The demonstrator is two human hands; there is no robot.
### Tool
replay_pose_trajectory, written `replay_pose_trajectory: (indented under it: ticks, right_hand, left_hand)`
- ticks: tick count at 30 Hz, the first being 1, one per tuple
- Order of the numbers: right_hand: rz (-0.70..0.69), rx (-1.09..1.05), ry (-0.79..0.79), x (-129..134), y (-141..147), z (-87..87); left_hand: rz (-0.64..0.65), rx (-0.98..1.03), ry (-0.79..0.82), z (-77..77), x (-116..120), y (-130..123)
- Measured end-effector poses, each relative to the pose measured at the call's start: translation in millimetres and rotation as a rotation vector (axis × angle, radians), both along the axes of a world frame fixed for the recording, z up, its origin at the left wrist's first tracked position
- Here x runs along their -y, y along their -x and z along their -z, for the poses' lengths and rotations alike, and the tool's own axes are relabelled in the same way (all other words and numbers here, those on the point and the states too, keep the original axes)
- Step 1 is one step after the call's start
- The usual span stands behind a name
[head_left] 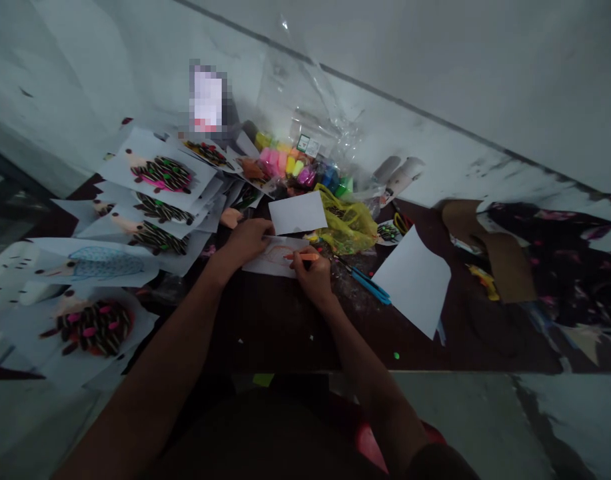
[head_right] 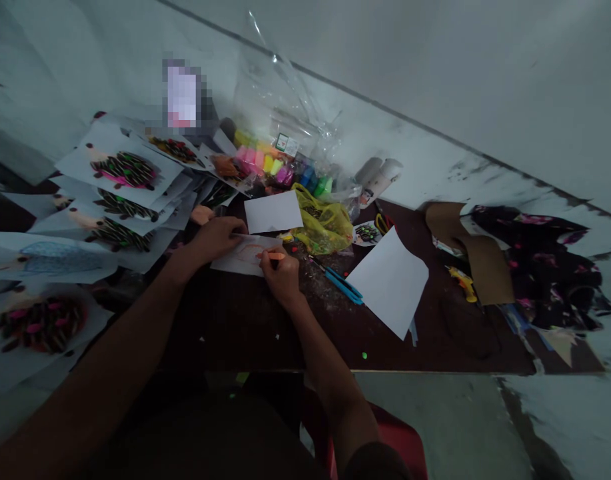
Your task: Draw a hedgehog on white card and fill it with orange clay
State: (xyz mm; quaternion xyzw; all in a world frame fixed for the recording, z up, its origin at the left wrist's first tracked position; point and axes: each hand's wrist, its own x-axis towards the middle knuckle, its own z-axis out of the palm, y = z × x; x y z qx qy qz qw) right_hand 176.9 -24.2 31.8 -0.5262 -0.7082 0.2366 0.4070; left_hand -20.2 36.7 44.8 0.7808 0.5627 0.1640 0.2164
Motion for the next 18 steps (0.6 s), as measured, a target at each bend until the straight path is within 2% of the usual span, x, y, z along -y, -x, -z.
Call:
replay_pose_trajectory:
  ticks: [8,14,18]
  right_hand:
    - [0.03,0.058,-0.011,0.4,-1.1,-0.5]
    - [0.009,-0.018,-0.006,2.8,0.2,-1.1]
    - [0.081,-0.054,-0.018,3.0,-3.8,-3.3]
  left_hand:
    - [-0.02,-0.005,0.015,-0.1,0.9,-1.6]
    - [-0.017,0.001,0.024,0.0,0.7,-0.4]
    - [-0.021,-0.017,0.015,-0.2,1.0,0.1]
